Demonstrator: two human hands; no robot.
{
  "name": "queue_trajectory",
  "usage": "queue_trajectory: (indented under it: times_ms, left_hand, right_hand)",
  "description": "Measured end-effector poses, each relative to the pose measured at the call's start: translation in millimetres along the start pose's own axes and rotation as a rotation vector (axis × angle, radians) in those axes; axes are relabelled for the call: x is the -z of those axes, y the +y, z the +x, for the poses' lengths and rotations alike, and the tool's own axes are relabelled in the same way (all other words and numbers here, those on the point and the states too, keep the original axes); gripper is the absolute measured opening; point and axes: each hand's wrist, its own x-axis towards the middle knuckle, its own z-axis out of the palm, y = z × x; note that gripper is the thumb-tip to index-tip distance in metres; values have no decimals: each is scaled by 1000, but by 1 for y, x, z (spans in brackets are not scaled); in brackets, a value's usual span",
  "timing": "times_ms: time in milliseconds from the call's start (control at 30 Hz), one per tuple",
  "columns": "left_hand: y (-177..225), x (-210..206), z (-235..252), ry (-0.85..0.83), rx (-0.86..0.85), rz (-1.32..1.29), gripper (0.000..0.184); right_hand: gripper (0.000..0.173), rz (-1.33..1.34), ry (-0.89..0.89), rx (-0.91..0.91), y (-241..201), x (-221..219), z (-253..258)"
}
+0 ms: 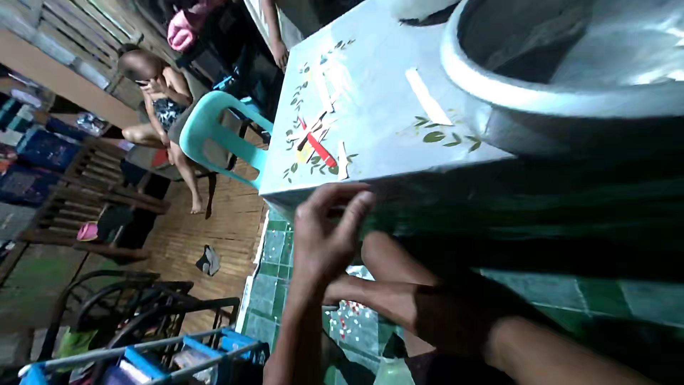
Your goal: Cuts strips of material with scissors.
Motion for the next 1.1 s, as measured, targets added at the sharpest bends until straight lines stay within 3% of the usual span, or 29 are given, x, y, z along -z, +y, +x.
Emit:
queue_trajectory:
  times_ms: [100, 200, 267, 467, 600, 800, 1100]
  left_hand:
    - [-35, 9, 41, 91, 131, 380, 38]
    - [-70, 8, 71, 21, 141, 624, 64]
    - [-87, 2, 79, -66, 134, 750, 59]
    - [-101, -7, 65, -67, 38, 760, 56]
    - [-104, -11, 54, -49, -8, 813, 76]
    - [-101, -19, 51, 32, -113, 792, 46]
    - [-92, -36, 44, 134, -244, 805, 24]
  right_hand:
    - [42, -70, 9, 11, 21, -37, 48]
    - [51, -82, -18, -2, 25, -41, 51]
    - [51, -101, -11, 0, 28, -44, 51]
    - [46, -123, -1, 13, 31, -41, 53]
    - [41, -140, -16, 24, 26, -38, 55]
    - [40, -127, -27, 31, 22, -39, 48]
    - [37, -147, -11, 24, 23, -40, 46]
